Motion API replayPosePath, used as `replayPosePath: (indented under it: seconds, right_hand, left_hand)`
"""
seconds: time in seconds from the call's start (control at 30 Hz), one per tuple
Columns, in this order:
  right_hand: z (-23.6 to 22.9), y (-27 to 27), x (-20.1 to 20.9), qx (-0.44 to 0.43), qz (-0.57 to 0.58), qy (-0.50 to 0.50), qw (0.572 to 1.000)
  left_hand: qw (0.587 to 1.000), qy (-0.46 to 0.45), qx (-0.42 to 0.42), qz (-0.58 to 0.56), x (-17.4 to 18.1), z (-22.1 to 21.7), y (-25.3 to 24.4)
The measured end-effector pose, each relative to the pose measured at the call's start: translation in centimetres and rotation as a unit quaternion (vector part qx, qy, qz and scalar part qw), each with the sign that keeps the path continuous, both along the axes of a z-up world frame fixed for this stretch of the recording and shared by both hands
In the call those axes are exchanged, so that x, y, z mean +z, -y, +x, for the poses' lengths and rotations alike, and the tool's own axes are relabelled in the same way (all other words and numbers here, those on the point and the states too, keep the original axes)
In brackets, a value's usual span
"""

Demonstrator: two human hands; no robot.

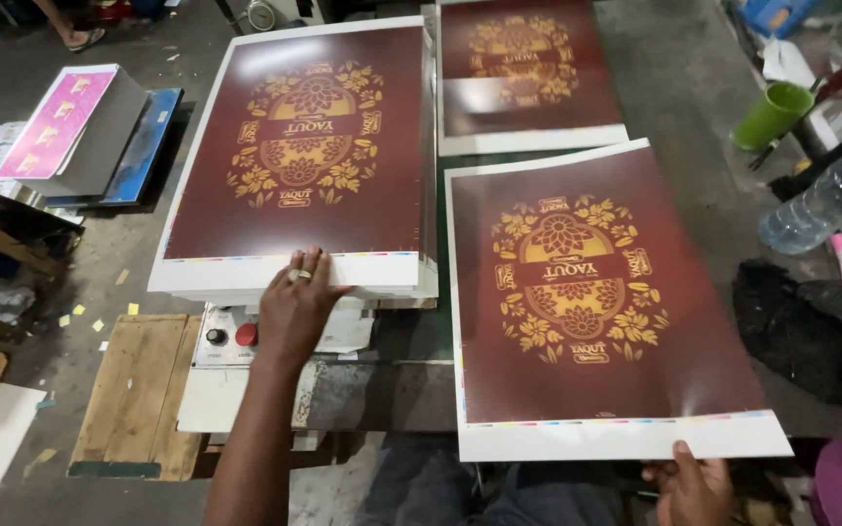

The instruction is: The person takes printed sheets with a maroon and gold design from a pile on the left and places them onto a stack on the right. They handle the sheets by hand, aligning them as they build the stack.

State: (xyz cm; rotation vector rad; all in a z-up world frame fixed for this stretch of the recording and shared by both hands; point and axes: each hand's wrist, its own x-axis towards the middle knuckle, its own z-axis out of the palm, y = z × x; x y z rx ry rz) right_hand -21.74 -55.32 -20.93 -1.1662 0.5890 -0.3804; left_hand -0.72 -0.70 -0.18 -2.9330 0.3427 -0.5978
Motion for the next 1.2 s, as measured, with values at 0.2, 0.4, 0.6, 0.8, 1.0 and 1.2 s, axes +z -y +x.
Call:
replayPosePath:
  seconds: [0.2,0.4,0.6,0.8,1.0,1.2]
  right_hand:
    - [4.1,-2.3,0.4,0.039,0.001,-0.032,0.999]
    - [11.7,-3.3,2.7,0.109,-0.035,-0.02,0.993]
    - [18.1,-4.0,5.0,0.154,-0.029,-0.023,0.987]
    - [14.4,-5.3,4.6,0.126,0.017,-0.035,0.991]
    - [7.7,-13.6,3.8,0.259,0.036,-0.031,0.965]
    - [4.1,-21.3,10.6,0.397,0.126,0.077,0.906]
  left_hand:
    - [0.999,0.011,-0.026,-0.042,3.0,-0.7,1.2]
    - [0.997,0.073,-0.025,0.0,1.0,-0.9,1.3]
    - [0.994,0.078,-0.045,-0.055,2.1,-1.1,1.4]
    - [0.992,0.069,-0.037,-0.095,4.2,-1.5,1.3]
    - [0.975,0.176,-0.115,-0.072,2.5,-5.9,4.5]
    - [0.914,0.067,-0.303,-0.26,-0.1,-14.8,12.8]
